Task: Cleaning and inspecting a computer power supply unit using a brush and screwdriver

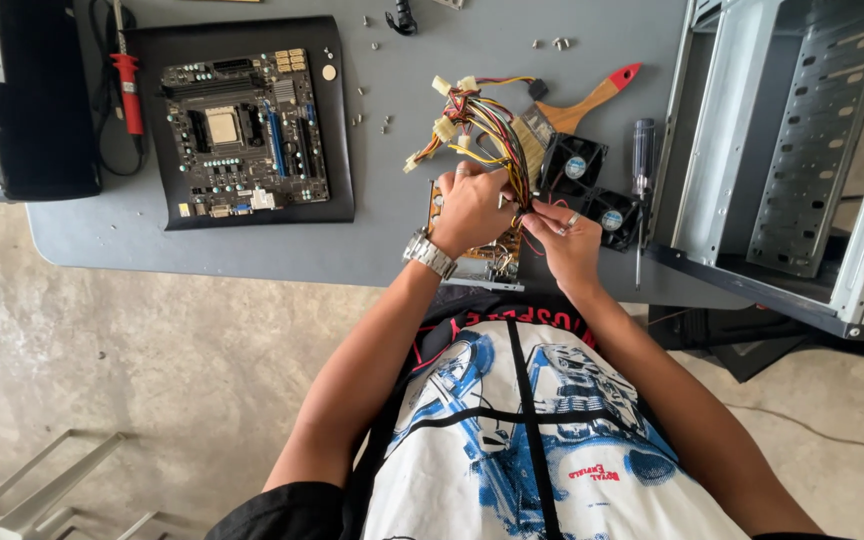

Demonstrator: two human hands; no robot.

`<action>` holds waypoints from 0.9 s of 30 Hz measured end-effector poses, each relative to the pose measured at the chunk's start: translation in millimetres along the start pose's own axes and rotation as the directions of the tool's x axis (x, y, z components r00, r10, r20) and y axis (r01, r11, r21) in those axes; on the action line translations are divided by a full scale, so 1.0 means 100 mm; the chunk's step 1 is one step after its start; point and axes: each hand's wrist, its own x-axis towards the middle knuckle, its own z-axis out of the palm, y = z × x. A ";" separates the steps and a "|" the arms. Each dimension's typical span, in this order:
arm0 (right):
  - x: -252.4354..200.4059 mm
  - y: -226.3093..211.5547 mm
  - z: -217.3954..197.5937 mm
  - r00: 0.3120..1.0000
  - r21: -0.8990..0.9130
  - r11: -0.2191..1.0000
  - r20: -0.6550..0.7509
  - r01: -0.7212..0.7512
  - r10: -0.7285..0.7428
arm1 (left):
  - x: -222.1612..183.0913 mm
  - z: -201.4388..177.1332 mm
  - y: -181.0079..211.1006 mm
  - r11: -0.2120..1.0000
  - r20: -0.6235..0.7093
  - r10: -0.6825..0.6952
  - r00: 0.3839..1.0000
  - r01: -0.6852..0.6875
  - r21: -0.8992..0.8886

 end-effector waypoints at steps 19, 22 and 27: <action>-0.02 -0.28 -0.01 0.940 -0.400 0.851 0.144 0.341 -0.309 | -0.28 0.27 -0.17 0.485 -0.049 0.013 0.999 -0.049 -0.873; -0.05 -0.34 0.00 0.951 -0.346 0.887 0.138 0.306 -0.275 | -0.30 0.39 -0.15 0.367 -0.070 -0.013 0.997 -0.060 -0.928; -0.20 -0.38 0.11 0.999 -0.171 0.985 0.029 -0.016 0.021 | -0.39 0.57 -0.26 0.324 -0.096 -0.062 0.993 -0.071 -0.943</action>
